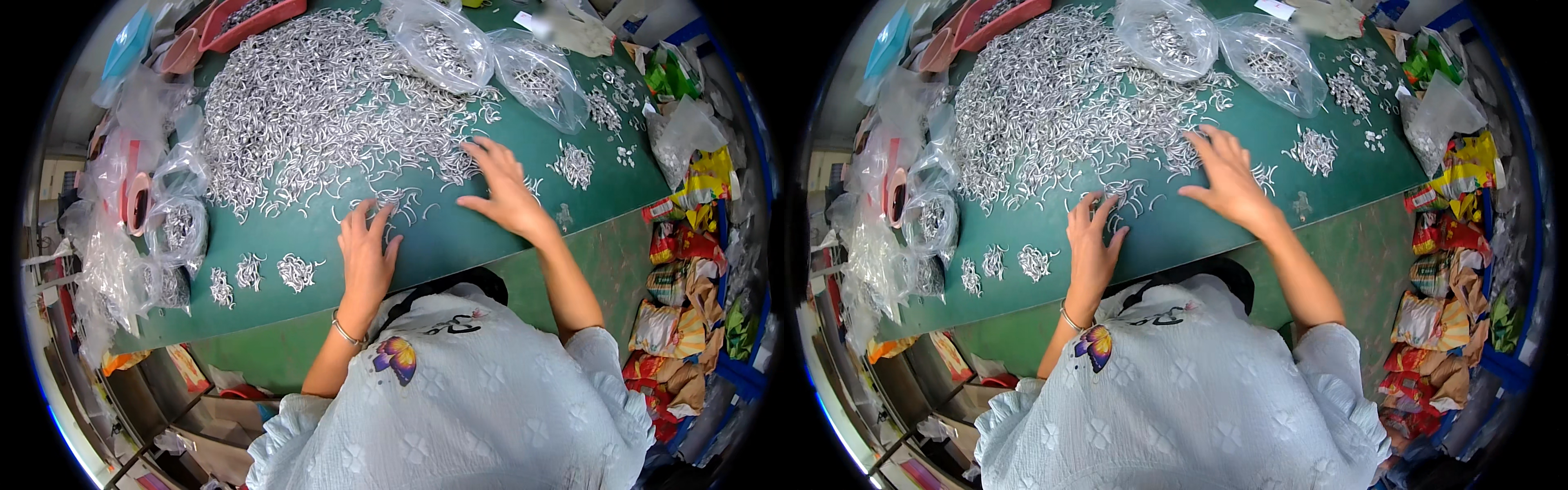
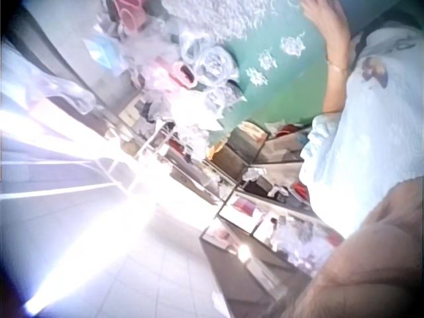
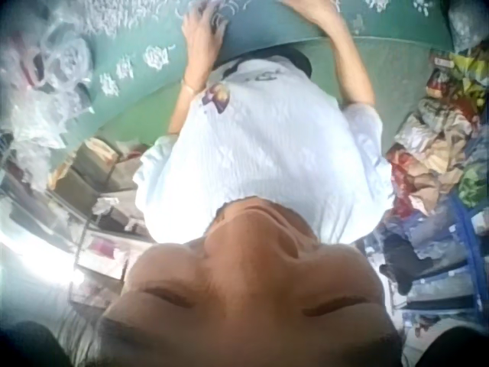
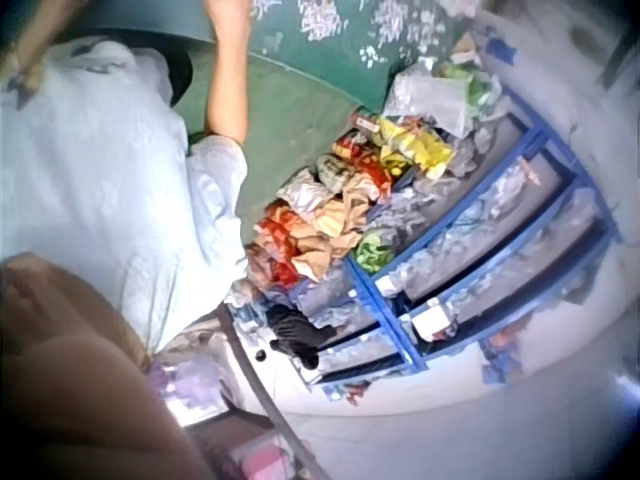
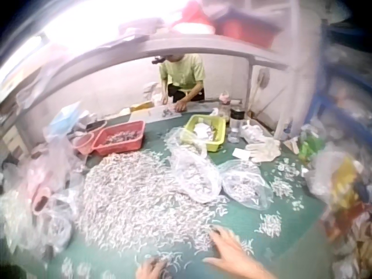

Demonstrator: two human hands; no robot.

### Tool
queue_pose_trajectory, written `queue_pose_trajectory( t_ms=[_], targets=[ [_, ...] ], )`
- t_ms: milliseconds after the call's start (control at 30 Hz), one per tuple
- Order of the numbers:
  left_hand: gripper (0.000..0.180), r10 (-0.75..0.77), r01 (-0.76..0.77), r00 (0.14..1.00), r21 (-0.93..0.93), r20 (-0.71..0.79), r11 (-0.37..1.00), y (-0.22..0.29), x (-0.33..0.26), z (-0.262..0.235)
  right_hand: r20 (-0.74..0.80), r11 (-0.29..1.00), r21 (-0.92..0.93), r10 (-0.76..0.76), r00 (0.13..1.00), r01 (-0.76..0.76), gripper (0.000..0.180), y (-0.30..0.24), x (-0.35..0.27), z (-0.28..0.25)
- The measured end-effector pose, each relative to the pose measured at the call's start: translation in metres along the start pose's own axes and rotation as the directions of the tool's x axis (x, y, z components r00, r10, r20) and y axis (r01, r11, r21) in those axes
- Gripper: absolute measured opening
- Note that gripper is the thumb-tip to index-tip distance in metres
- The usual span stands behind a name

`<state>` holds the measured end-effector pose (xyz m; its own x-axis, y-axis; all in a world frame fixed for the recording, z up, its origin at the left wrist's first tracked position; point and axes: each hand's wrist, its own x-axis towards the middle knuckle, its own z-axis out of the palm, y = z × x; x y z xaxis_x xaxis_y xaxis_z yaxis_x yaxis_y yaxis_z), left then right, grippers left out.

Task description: The person picks up small curved metal parts from a large pile on a green table and sorts them into smaller groups by hand.

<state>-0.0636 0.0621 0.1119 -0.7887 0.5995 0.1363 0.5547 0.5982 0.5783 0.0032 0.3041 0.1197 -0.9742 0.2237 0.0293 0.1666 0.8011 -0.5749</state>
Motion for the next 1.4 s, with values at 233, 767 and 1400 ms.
queue_pose_trajectory(
  t_ms=[233, 767, 1400],
  targets=[
    [0.059, -0.091, 0.089, 0.991, 0.024, 0.098, 0.996, -0.017, -0.020, -0.024, 0.052, 0.990, -0.097, 0.104, 0.993, -0.098, 0.105, -0.011, 0.017, 0.057],
    [0.035, -0.036, 0.061, 0.994, -0.239, 0.107, 0.969, -0.047, -0.048, -0.023, -0.033, 1.000, 0.001, 0.016, 0.999, -0.016, 0.101, -0.054, -0.003, 0.093],
    [0.021, 0.278, -0.222, 0.956, -0.399, 0.089, 0.890, -0.070, -0.040, -0.011, -0.130, 0.816, 0.567, 0.225, 0.966, -0.114, 0.017, -0.071, 0.042, 0.117]
  ],
)
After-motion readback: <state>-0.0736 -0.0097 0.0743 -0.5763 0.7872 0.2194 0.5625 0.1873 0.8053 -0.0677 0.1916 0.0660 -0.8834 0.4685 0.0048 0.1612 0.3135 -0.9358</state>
